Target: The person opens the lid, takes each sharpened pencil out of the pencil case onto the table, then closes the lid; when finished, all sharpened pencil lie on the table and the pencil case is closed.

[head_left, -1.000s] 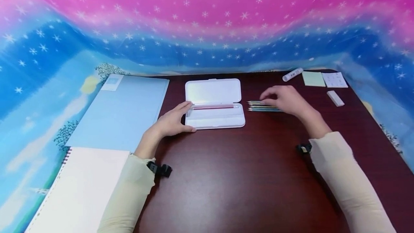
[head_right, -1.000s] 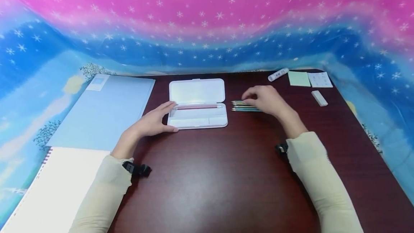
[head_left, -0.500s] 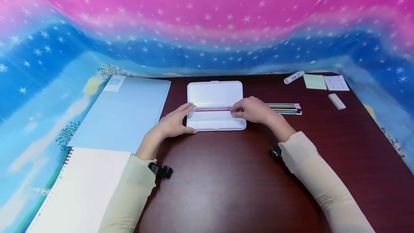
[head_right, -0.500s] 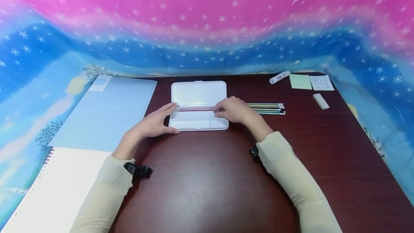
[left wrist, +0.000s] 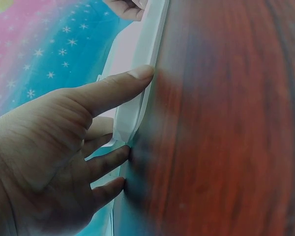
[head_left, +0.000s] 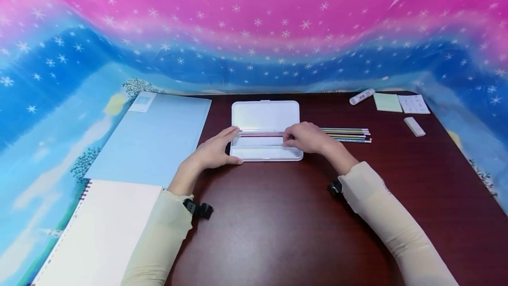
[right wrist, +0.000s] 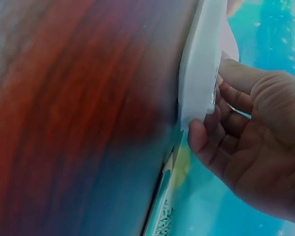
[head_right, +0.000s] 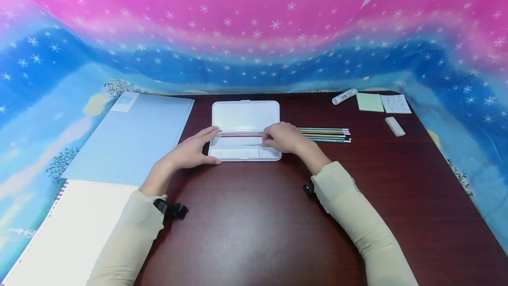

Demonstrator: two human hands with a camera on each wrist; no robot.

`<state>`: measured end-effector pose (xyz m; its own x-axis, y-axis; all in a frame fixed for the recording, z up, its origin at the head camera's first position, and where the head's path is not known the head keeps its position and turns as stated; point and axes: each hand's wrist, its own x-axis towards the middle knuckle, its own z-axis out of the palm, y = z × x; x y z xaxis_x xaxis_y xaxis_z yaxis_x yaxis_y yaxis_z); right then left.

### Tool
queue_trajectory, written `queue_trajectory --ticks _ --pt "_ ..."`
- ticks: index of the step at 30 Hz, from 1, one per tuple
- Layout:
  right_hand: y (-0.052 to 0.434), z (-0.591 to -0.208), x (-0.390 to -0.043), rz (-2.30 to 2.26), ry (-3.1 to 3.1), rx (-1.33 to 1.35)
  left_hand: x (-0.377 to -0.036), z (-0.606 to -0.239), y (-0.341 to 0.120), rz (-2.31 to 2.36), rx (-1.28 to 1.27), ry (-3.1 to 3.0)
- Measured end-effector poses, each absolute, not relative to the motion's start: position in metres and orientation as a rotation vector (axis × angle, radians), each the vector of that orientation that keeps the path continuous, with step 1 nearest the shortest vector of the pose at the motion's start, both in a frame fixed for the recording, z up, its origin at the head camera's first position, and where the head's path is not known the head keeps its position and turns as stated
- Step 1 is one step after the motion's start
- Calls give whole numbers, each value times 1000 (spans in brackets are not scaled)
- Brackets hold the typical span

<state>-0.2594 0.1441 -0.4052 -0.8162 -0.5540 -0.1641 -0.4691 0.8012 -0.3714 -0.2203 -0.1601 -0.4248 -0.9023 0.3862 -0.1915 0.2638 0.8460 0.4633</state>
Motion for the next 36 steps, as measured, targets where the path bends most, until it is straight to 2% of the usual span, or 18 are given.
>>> queue_trajectory --ticks 9,16,27,36 --pt "163 -395 -259 -608 2792 -854 -220 -424 -158 626 501 2751" --pt "195 -381 -257 -715 2890 -945 -221 -424 -159 614 496 2748" --pt "270 -377 -252 -735 3009 -685 -221 -424 -160 621 498 2748" --pt "330 -391 -246 -669 2995 -399 -222 -425 -160 623 499 2743"
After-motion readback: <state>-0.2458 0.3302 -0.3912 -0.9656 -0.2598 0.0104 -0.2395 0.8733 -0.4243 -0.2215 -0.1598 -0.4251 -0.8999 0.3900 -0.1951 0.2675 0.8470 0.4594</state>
